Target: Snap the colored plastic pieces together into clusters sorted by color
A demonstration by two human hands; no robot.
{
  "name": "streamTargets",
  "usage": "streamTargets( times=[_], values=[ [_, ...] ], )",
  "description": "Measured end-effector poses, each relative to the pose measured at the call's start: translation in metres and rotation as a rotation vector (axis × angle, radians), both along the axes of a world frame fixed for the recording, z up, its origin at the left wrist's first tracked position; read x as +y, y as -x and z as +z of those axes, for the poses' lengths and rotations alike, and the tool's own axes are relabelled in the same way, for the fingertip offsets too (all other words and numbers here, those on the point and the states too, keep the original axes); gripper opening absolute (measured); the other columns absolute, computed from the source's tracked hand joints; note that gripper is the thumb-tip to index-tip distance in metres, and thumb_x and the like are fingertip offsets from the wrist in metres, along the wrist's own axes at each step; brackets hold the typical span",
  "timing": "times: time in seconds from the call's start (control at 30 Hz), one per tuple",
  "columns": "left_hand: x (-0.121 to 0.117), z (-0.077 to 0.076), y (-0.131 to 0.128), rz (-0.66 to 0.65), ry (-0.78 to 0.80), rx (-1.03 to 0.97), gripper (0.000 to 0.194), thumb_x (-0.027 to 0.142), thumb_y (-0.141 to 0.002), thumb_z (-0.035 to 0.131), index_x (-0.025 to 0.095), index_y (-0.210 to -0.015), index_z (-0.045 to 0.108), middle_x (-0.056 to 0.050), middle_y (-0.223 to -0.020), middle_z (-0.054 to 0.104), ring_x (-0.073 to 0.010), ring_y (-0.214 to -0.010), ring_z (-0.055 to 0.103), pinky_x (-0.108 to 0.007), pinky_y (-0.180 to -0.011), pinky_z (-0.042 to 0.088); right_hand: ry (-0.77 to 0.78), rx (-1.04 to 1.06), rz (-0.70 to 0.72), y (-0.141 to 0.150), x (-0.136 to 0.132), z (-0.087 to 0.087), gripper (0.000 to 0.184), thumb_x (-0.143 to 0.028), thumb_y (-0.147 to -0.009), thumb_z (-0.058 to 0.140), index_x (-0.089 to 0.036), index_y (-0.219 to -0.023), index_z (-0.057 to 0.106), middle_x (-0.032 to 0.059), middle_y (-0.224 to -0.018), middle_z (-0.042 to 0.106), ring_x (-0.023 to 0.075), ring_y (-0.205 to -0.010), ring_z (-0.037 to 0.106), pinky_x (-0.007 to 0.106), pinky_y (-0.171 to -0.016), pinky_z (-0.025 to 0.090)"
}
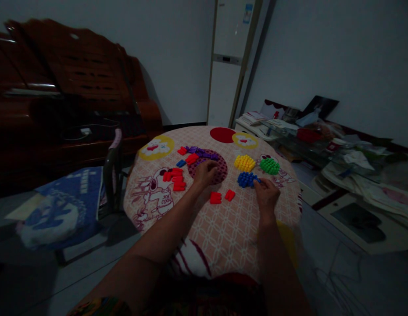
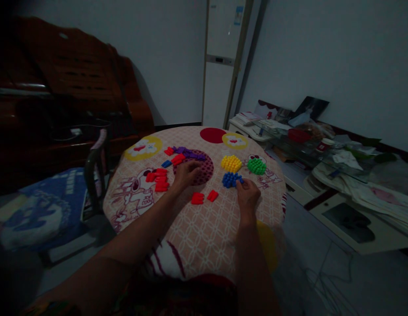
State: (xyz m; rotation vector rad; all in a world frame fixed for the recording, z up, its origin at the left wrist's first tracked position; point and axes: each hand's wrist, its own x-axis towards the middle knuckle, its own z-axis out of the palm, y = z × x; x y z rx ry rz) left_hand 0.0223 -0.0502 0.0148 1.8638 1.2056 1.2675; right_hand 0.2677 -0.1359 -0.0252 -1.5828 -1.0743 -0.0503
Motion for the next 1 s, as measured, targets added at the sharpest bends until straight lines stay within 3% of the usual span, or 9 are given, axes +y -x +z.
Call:
streamTargets(
  times=[0.23,0.37,0.57,0.67,0.77,0.87,1.0],
  values=[
    [0.002,-0.001,0.006,0.054,0.042,-0.005,0.026,0.015,-0.079,0.058,0.016,-0.1,0.074,-0.006,-0.1,0.077,-0.0209,-0.093,0.07,-0.032,-0.086,0.055,0.108,-0.266,0.088,0.003,0.004,-0.003,0.033,-0.048,-0.077,0.066,-0.016,-0.08,0.071,0.0087,-0.074,0.07,0.0204,-0.065,0.061,0.034,-0.069,0.049],
    [0.008,0.0,0.014,0.077,0.026,0.01,0.028,0.016,-0.081,0.056,0.014,-0.104,0.073,-0.007,-0.101,0.076,-0.02,-0.09,0.069,-0.031,-0.085,0.054,0.11,-0.245,0.078,0.006,0.004,-0.002,0.037,-0.052,-0.077,0.066,-0.015,-0.082,0.071,0.0094,-0.074,0.07,0.0216,-0.066,0.063,0.034,-0.068,0.049],
    [0.034,0.002,0.051,0.435,-0.04,0.265,0.037,0.01,-0.083,0.05,0.009,-0.115,0.068,-0.016,-0.119,0.069,-0.0257,-0.113,0.063,-0.036,-0.104,0.045,0.029,-0.166,-0.039,0.007,-0.003,0.002,0.037,-0.05,-0.087,0.055,-0.018,-0.075,0.068,0.009,-0.072,0.07,0.0196,-0.063,0.061,0.031,-0.064,0.045],
    [0.046,-0.004,0.068,0.528,0.037,0.389,0.043,0.006,-0.081,0.048,0.004,-0.121,0.065,-0.023,-0.127,0.064,-0.0299,-0.121,0.059,-0.038,-0.106,0.042,0.007,-0.191,-0.067,0.006,-0.005,0.002,0.037,-0.047,-0.089,0.051,-0.019,-0.071,0.065,0.0085,-0.069,0.069,0.019,-0.061,0.057,0.03,-0.062,0.041],
    [0.051,-0.012,0.076,0.494,0.159,0.532,0.038,0.006,-0.079,0.05,0.006,-0.112,0.069,-0.025,-0.118,0.068,-0.0347,-0.114,0.063,-0.042,-0.099,0.047,0.008,-0.196,-0.067,0.006,-0.005,0.002,0.035,-0.046,-0.088,0.049,-0.02,-0.069,0.063,0.0078,-0.066,0.067,0.0186,-0.06,0.055,0.03,-0.06,0.038],
    [0.051,-0.014,0.078,0.454,0.183,0.579,0.031,0.007,-0.077,0.055,0.01,-0.101,0.073,-0.023,-0.108,0.072,-0.0352,-0.108,0.066,-0.042,-0.093,0.05,0.011,-0.189,-0.076,0.006,-0.005,0.002,0.033,-0.045,-0.087,0.049,-0.021,-0.067,0.062,0.0074,-0.065,0.066,0.0183,-0.059,0.053,0.03,-0.06,0.038],
    [0.046,-0.008,0.071,0.417,0.116,0.35,0.032,0.012,-0.073,0.065,0.013,-0.104,0.074,-0.014,-0.104,0.075,-0.0301,-0.104,0.068,-0.037,-0.092,0.051,-0.007,-0.194,-0.072,0.009,-0.005,0.004,0.034,-0.045,-0.088,0.048,-0.021,-0.068,0.061,0.0063,-0.065,0.065,0.0178,-0.059,0.054,0.03,-0.06,0.039]
  ],
)
